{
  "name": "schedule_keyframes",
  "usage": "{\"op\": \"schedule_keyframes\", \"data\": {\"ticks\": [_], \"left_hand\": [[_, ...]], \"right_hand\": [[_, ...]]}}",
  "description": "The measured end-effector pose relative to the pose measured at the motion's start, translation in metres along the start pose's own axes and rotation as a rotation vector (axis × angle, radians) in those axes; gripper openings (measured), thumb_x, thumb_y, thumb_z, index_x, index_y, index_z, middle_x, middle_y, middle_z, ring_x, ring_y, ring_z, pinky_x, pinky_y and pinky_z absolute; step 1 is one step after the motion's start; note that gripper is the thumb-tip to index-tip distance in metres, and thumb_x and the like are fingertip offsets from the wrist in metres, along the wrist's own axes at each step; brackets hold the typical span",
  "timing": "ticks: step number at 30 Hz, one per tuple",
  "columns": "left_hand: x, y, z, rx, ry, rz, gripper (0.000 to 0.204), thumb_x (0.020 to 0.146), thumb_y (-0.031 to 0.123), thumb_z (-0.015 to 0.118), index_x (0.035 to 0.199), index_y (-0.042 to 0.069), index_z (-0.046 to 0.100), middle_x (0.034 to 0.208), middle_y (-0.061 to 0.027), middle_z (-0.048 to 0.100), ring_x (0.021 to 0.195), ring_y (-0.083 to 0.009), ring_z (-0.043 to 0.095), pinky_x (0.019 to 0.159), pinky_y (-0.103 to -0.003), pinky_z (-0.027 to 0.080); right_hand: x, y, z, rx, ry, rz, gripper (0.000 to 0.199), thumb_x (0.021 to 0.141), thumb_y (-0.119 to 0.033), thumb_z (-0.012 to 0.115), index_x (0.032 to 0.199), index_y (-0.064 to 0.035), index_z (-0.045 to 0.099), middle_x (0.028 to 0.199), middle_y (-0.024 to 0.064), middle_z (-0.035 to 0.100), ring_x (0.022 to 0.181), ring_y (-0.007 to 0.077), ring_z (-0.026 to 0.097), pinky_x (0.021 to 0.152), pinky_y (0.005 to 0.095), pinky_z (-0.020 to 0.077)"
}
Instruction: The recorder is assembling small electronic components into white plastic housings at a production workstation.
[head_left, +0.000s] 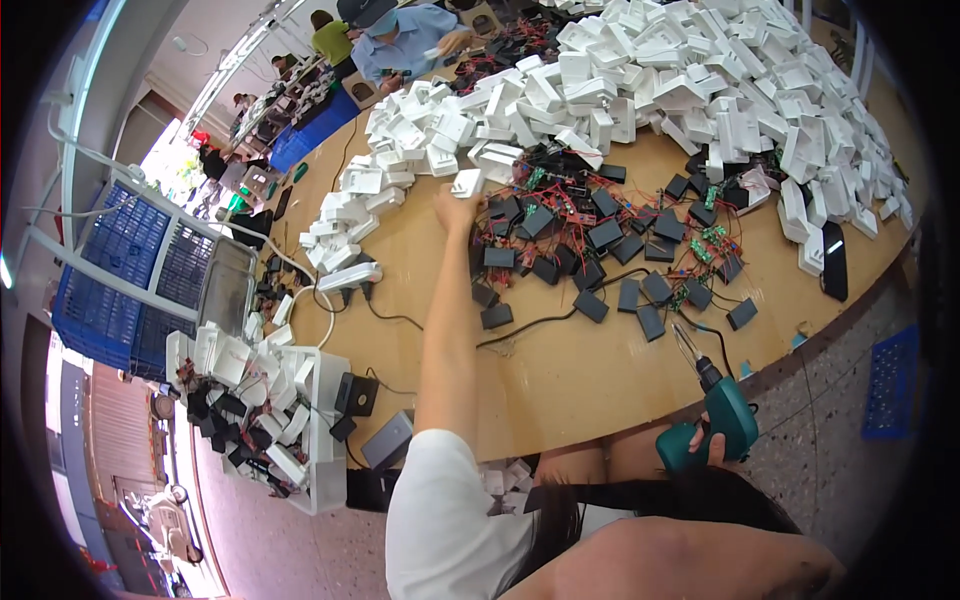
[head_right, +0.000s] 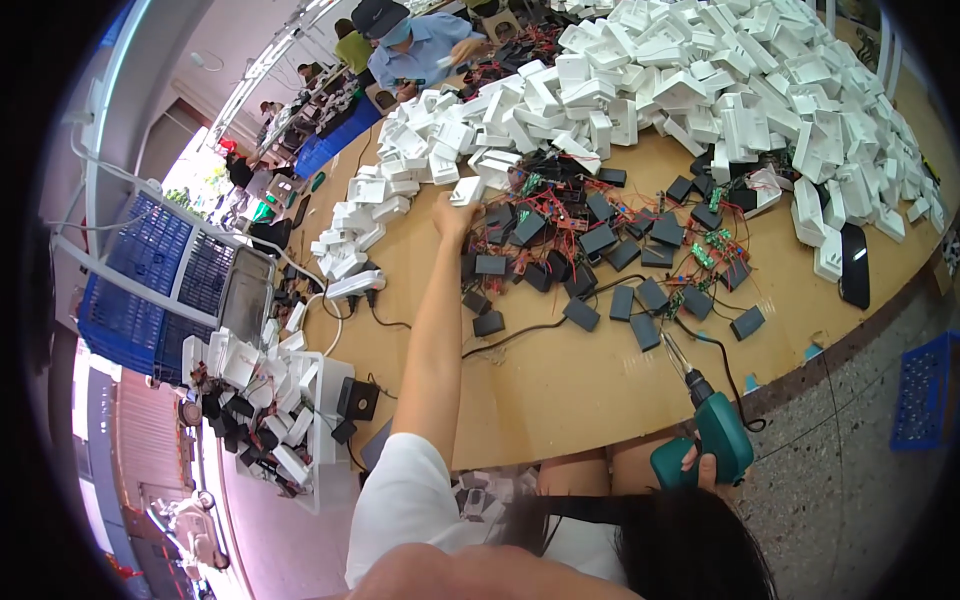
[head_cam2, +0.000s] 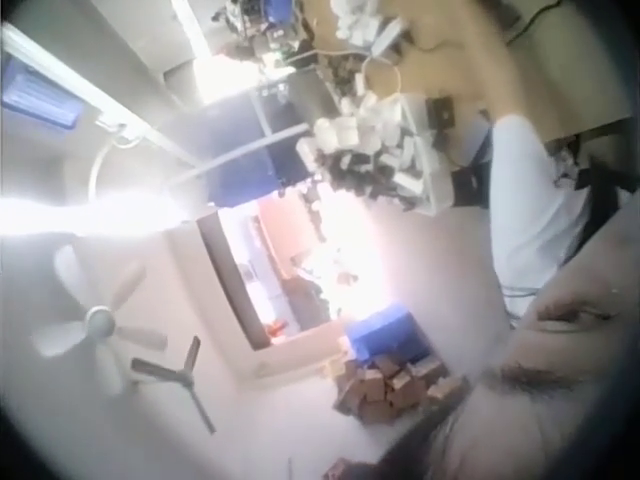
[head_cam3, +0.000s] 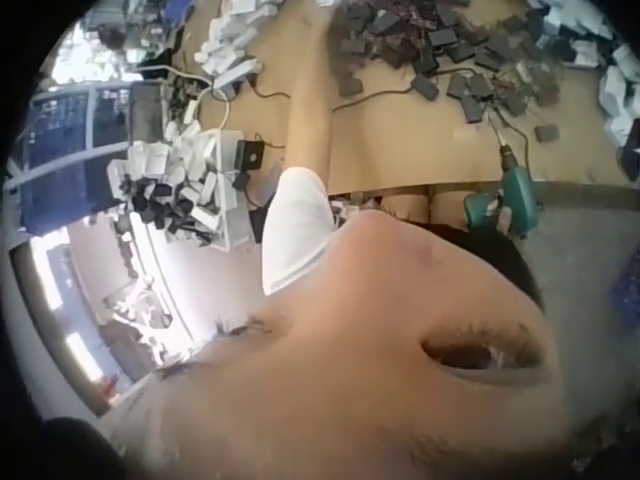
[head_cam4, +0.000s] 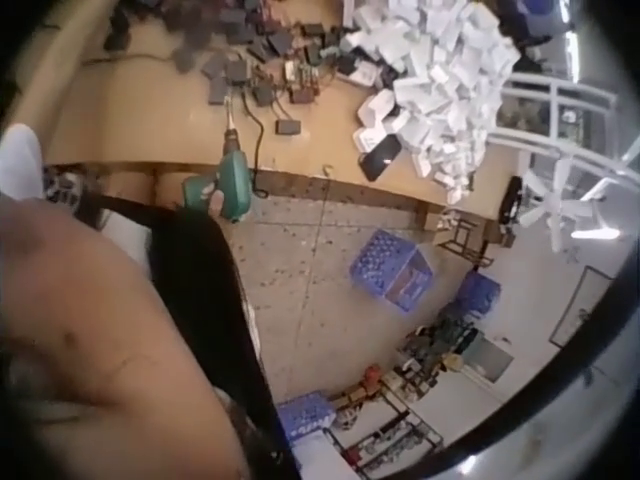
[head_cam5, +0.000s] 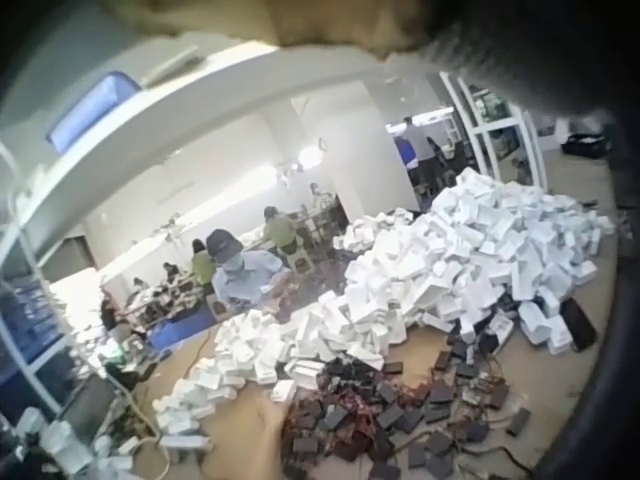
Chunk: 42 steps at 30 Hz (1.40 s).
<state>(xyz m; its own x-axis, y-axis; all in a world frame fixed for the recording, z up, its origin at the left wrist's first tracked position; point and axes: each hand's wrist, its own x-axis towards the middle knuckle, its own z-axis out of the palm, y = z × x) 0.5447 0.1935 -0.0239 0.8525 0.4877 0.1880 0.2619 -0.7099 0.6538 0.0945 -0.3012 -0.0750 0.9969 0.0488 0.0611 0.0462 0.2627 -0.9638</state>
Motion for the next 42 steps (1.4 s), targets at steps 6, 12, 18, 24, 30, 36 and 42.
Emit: {"op": "schedule_keyframes", "data": {"ticks": [6,12,18,24,30,36,42], "left_hand": [[-0.181,0.043,-0.126,0.007,0.173,0.339,0.067,0.064,0.015,0.088,0.125,0.001,0.065,0.116,-0.0222,0.059,0.109,-0.0428,0.062,0.094,-0.047,0.052],[-0.412,0.104,-0.204,0.062,-0.044,0.355,0.056,0.072,-0.008,0.075,0.125,-0.004,0.057,0.116,-0.0228,0.052,0.107,-0.0442,0.058,0.094,-0.049,0.049],[-0.511,0.091,-0.164,0.251,-0.345,0.674,0.069,0.066,0.016,0.093,0.127,0.001,0.063,0.117,-0.017,0.054,0.115,-0.0368,0.054,0.097,-0.046,0.046],[-0.518,0.073,-0.14,-0.104,-0.499,0.644,0.072,0.075,0.026,0.091,0.14,0.014,0.062,0.122,-0.0144,0.059,0.117,-0.0361,0.054,0.105,-0.048,0.039],[-0.504,0.094,-0.148,-0.041,-0.222,0.761,0.056,0.09,0.021,0.08,0.141,0.011,0.062,0.12,-0.0159,0.06,0.115,-0.0362,0.059,0.1,-0.046,0.047],[-0.373,0.142,-0.099,-0.268,-0.117,0.701,0.025,0.096,0.008,0.069,0.12,0.007,0.073,0.109,-0.0158,0.064,0.098,-0.0317,0.065,0.088,-0.042,0.052],[-0.26,0.189,-0.022,0.056,0.101,0.996,0.018,0.089,0.009,0.069,0.106,0.01,0.076,0.109,-0.0099,0.065,0.108,-0.0325,0.062,0.088,-0.046,0.05]], "right_hand": [[-0.053,-0.079,0.039,-0.219,0.044,-0.025,0.047,0.11,-0.037,0.053,0.131,0.0044,0.057,0.094,0.0071,0.064,0.079,0.0148,0.059,0.074,0.0289,0.049],[-0.124,-0.097,0.024,-0.192,0.096,0.04,0.05,0.11,-0.041,0.053,0.133,0.0025,0.057,0.091,0.0066,0.063,0.081,0.0133,0.058,0.074,0.0287,0.0484],[-0.169,-0.098,0.017,-0.189,0.061,-0.026,0.051,0.109,-0.042,0.054,0.132,0.003,0.058,0.089,0.0076,0.063,0.078,0.0144,0.059,0.071,0.0294,0.0493],[-0.197,-0.112,0.008,-0.205,0.107,-0.059,0.049,0.108,-0.041,0.055,0.13,0.0038,0.059,0.086,0.0084,0.063,0.075,0.0145,0.059,0.07,0.0299,0.0496],[-0.196,-0.113,0.007,-0.196,0.151,-0.047,0.047,0.109,-0.038,0.055,0.129,0.0035,0.059,0.086,0.0081,0.064,0.074,0.0144,0.059,0.07,0.03,0.0496],[-0.189,-0.131,0.009,-0.214,0.175,-0.042,0.046,0.107,-0.038,0.057,0.127,0.0033,0.06,0.086,0.0084,0.065,0.075,0.015,0.06,0.07,0.0303,0.0501],[-0.176,-0.148,-0.004,-0.21,0.202,-0.066,0.046,0.106,-0.038,0.059,0.124,0.0042,0.061,0.085,0.0093,0.066,0.073,0.016,0.061,0.069,0.0311,0.0506]]}}
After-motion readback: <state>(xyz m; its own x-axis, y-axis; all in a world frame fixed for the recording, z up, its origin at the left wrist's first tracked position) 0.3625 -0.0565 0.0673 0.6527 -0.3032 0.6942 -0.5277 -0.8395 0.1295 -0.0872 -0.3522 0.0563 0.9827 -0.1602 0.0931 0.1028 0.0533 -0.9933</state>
